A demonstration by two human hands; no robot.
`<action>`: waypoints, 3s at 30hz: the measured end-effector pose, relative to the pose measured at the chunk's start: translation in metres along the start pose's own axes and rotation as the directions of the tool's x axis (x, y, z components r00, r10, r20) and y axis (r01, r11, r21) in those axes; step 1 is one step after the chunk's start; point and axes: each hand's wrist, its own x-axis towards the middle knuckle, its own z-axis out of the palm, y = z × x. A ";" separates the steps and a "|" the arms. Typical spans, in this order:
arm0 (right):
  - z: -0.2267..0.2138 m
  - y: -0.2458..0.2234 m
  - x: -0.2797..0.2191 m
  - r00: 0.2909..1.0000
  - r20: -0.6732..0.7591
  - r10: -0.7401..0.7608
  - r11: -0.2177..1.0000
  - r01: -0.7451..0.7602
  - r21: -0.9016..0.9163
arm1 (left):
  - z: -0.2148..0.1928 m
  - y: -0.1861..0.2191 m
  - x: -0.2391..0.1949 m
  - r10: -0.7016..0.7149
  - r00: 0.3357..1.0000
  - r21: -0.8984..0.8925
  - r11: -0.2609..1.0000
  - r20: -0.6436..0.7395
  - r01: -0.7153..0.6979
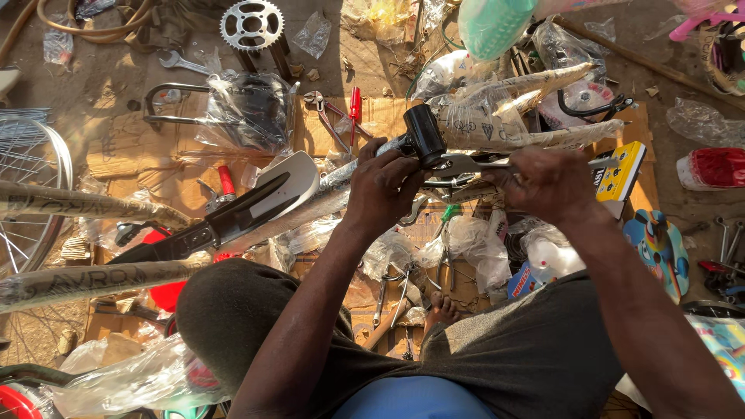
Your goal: The person is assembling a bicycle fork by attaching a black cylindrical headset cup to the fork's steerer tube. They use a wrench to tighten the component, repeatedly adjusting the tool and the part to secure it in place.
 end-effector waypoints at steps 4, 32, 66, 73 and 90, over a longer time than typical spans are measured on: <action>-0.105 -0.031 0.050 0.938 0.347 0.019 0.872 0.154 -0.464 | -0.004 0.001 -0.002 -0.075 0.997 -0.134 0.988 -0.017 0.072; 0.015 -0.162 0.017 0.751 0.616 -0.236 0.860 -0.133 0.492 | -0.189 0.056 0.021 -0.384 0.923 -0.127 0.915 0.028 0.384; 0.170 -0.088 -0.054 0.822 0.031 0.569 0.065 -0.082 0.994 | -0.017 0.019 0.008 -0.202 0.969 0.049 0.979 0.141 0.197; 0.073 -0.003 -0.019 0.920 -0.362 0.150 0.938 -0.016 0.346 | -0.012 0.018 0.007 -0.121 0.988 0.129 0.986 0.096 0.108; 0.047 -0.024 -0.059 0.949 -0.047 0.313 0.863 -0.263 0.432 | -0.015 0.019 0.006 -0.107 0.990 0.084 0.992 0.097 0.099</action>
